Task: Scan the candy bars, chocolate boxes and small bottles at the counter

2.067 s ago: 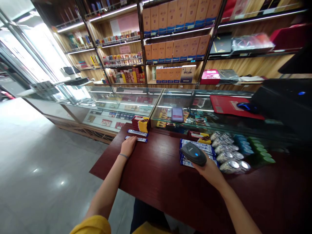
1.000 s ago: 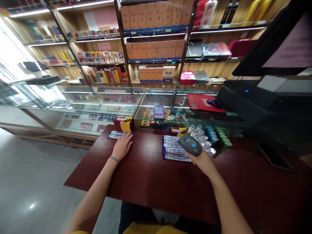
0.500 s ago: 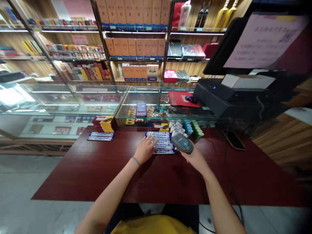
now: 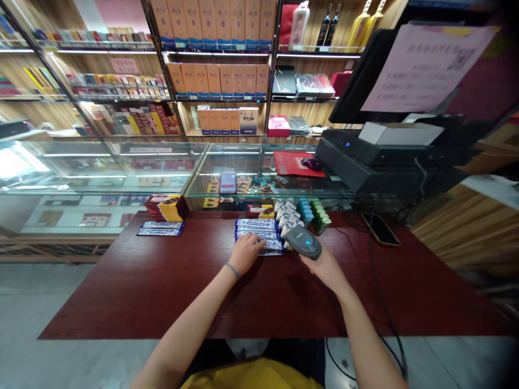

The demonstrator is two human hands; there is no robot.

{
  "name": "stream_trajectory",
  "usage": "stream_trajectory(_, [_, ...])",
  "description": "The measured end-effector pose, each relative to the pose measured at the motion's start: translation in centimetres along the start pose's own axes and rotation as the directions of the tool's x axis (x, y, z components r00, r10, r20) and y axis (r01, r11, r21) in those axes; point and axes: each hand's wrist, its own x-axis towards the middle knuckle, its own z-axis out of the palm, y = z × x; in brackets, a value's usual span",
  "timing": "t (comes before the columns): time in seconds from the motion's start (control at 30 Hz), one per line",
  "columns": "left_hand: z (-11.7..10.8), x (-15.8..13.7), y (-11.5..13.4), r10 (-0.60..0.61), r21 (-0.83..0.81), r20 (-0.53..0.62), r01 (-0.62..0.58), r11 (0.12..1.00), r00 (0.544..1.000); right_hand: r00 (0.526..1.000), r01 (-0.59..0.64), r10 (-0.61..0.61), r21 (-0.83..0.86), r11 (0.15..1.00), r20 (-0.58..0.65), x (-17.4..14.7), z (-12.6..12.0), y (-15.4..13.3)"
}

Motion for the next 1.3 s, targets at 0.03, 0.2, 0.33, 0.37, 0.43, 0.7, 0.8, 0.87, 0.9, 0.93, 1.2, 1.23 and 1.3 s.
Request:
stream_trajectory(0.03, [-0.1,-0.1,-0.1,-0.001,-0.020,-0.010,0.001,1.000,1.000,1.000,0.010,-0.010,0.005,1.000,-0.009,0.0,0.1,0.0])
stream_trajectory(0.2, [-1.4,-1.0,-1.0,-0.156,-0.255,-0.259,0.089,0.963,0.953,0.995,0.069,-0.066,0.037,0.997,-0.075,0.3,1.4,0.3])
stream_trajectory(0.33, [-2.8,-1.7,-2.4,-0.466,-0.607,-0.346,0.184,0.773,0.814,0.990,0.123,-0.118,0.064,0.990,-0.071,0.4,3.5,0.0])
stream_trajectory(0.37, [-3.2,-1.8,-2.8,-0.550,-0.710,-0.279,0.217,0.670,0.787,0.991,0.124,-0.120,0.069,0.990,-0.061,0.5,4.0,-0.3])
stream_trajectory(0.43, [-3.8,-2.2,-3.8,-0.656,-0.874,-0.044,0.289,0.390,0.753,0.993,0.115,-0.113,0.078,0.990,-0.026,0.5,4.9,-1.1])
stream_trajectory(0.7, [-4.7,-4.5,-6.5,-0.642,-0.929,0.363,0.312,-0.197,0.675,0.962,0.173,-0.178,0.040,0.984,0.205,1.4,8.1,-3.9])
stream_trajectory(0.8, [-4.6,-4.9,-6.7,-0.643,-0.933,0.357,0.293,-0.209,0.678,0.956,0.185,-0.182,0.010,0.983,0.232,1.7,8.9,-3.9])
stream_trajectory(0.87, [-4.6,-4.9,-6.8,-0.638,-0.935,0.350,0.300,-0.190,0.686,0.952,0.201,-0.197,0.008,0.980,0.234,1.8,9.2,-3.7])
stream_trajectory(0.9, [-4.6,-4.9,-6.8,-0.636,-0.936,0.345,0.304,-0.178,0.690,0.950,0.207,-0.203,0.011,0.978,0.235,1.8,9.3,-3.6])
stream_trajectory(0.93, [-4.6,-4.9,-6.8,-0.635,-0.936,0.343,0.308,-0.170,0.692,0.950,0.209,-0.207,0.016,0.978,0.234,1.8,9.4,-3.5])
stream_trajectory(1.2, [-4.6,-4.8,-6.8,-0.619,-0.935,0.354,0.254,-0.247,0.701,0.961,0.163,-0.173,0.062,0.985,0.216,1.8,9.5,-3.4])
stream_trajectory(1.23, [-4.8,-4.7,-6.8,-0.623,-0.941,0.338,0.235,-0.245,0.705,0.961,0.166,-0.175,0.061,0.984,0.215,1.8,9.5,-3.5])
stream_trajectory(1.3, [-5.4,-4.7,-6.9,-0.631,-0.956,0.292,0.197,-0.218,0.719,0.959,0.174,-0.183,0.062,0.983,0.215,2.0,9.6,-3.7])
